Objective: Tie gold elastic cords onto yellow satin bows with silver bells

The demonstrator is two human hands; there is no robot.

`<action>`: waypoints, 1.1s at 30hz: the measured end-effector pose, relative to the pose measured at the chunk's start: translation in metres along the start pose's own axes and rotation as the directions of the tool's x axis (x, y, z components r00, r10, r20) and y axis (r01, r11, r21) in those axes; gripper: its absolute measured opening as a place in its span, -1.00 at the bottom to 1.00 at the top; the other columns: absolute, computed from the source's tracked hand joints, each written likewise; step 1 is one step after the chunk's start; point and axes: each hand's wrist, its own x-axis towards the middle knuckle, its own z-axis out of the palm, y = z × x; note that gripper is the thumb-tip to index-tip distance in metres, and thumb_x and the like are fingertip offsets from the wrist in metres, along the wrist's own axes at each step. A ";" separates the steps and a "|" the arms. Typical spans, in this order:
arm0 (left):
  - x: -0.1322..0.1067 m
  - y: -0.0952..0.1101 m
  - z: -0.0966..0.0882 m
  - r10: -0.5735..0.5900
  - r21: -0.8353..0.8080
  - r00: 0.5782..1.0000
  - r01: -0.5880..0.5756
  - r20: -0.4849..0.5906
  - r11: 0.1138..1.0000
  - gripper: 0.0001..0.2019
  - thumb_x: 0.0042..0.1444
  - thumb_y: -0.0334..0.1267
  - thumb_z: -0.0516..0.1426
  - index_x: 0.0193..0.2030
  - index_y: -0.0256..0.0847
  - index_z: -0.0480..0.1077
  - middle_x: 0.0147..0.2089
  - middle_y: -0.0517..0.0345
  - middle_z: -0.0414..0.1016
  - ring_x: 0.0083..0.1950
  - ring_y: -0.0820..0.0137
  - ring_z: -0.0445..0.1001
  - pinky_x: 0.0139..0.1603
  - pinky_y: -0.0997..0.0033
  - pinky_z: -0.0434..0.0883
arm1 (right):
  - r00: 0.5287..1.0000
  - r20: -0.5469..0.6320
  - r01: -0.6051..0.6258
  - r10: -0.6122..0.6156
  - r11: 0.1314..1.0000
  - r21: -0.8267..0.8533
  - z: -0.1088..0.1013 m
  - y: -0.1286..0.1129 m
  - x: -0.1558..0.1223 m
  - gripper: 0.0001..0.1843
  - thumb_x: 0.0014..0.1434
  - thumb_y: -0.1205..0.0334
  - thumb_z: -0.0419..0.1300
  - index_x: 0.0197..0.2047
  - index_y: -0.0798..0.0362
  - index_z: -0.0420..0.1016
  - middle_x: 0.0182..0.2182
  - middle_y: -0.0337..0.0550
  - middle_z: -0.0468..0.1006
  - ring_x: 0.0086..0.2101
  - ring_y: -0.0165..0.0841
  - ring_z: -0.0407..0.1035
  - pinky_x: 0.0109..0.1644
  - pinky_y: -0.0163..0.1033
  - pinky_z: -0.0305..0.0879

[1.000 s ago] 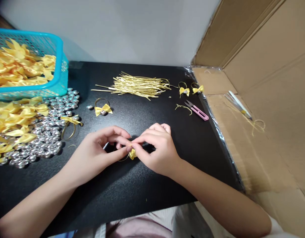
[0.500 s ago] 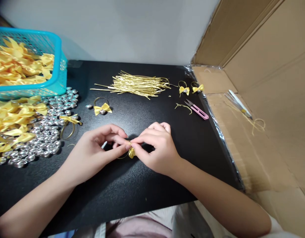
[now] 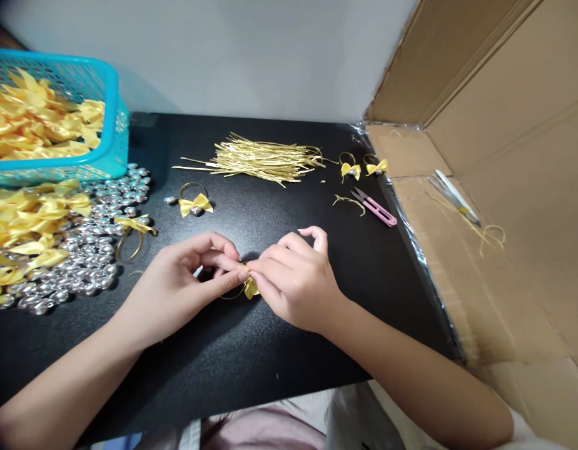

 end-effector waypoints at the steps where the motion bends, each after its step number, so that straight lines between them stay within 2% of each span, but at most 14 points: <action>1: 0.000 0.000 0.000 -0.001 -0.004 1.000 0.001 -0.003 1.000 -0.83 0.08 -0.25 0.29 -0.30 -0.21 0.39 -0.50 0.26 0.54 -0.48 0.51 0.31 -0.43 0.53 0.25 | 1.000 0.004 0.009 -0.009 1.000 -0.009 0.000 0.000 0.000 -0.93 0.22 0.35 0.26 -0.28 0.00 0.55 -0.40 -0.36 0.65 -0.34 -0.41 0.41 0.03 -0.04 0.00; 5: 0.000 0.001 0.000 -0.010 -0.012 1.000 0.010 -0.015 1.000 -0.83 0.08 -0.25 0.29 -0.31 -0.21 0.38 -0.50 0.25 0.55 -0.48 0.51 0.31 -0.43 0.53 0.25 | 1.000 0.001 -0.004 0.004 1.000 0.008 0.000 -0.001 0.000 -0.93 0.22 0.35 0.25 -0.27 0.00 0.55 -0.39 -0.34 0.65 -0.34 -0.41 0.41 0.03 -0.04 0.01; 10: -0.001 0.002 -0.001 -0.001 0.007 1.000 0.001 -0.013 1.000 -0.83 0.08 -0.26 0.29 -0.32 -0.21 0.37 -0.51 0.25 0.54 -0.49 0.51 0.29 -0.43 0.52 0.24 | 0.993 0.020 -0.115 0.113 0.978 0.175 0.000 -0.003 0.002 -0.88 0.22 0.36 0.23 -0.34 0.01 0.57 -0.43 -0.34 0.64 -0.37 -0.43 0.41 -0.05 -0.10 0.04; 14: -0.002 0.002 -0.001 0.002 0.018 1.000 -0.002 -0.013 1.000 -0.83 0.08 -0.26 0.29 -0.33 -0.21 0.37 -0.50 0.26 0.53 -0.48 0.51 0.29 -0.41 0.51 0.24 | 0.985 0.045 -0.170 0.164 0.960 0.222 0.001 -0.004 0.003 -0.84 0.23 0.35 0.21 -0.37 0.00 0.59 -0.45 -0.33 0.64 -0.38 -0.43 0.40 -0.06 -0.11 0.06; 17: -0.001 0.002 0.000 0.007 0.018 1.000 -0.006 -0.019 1.000 -0.83 0.07 -0.27 0.29 -0.33 -0.21 0.36 -0.51 0.27 0.52 -0.48 0.51 0.29 -0.41 0.52 0.24 | 0.990 0.039 -0.141 0.136 0.973 0.180 0.000 -0.003 0.002 -0.84 0.23 0.34 0.20 -0.36 0.00 0.58 -0.43 -0.32 0.65 -0.38 -0.42 0.40 -0.05 -0.10 0.06; 25: -0.001 0.002 0.001 -0.010 0.005 1.000 0.010 -0.020 1.000 -0.84 0.06 -0.31 0.28 -0.34 -0.21 0.35 -0.51 0.30 0.47 -0.48 0.52 0.30 -0.42 0.53 0.23 | 0.998 0.031 0.046 -0.046 0.999 -0.022 -0.002 -0.002 0.002 -0.88 0.21 0.34 0.18 -0.32 0.04 0.55 -0.42 -0.30 0.64 -0.39 -0.41 0.41 -0.02 -0.07 0.05; 33: -0.001 0.002 0.003 -0.006 0.023 1.000 0.006 0.002 1.000 -0.85 0.08 -0.29 0.26 -0.34 -0.21 0.34 -0.51 0.30 0.46 -0.48 0.52 0.28 -0.42 0.53 0.23 | 1.000 -0.010 -0.014 0.014 0.998 0.064 0.003 0.001 0.002 -0.85 0.21 0.35 0.21 -0.39 0.01 0.54 -0.46 -0.34 0.64 -0.41 -0.44 0.43 -0.07 -0.11 0.07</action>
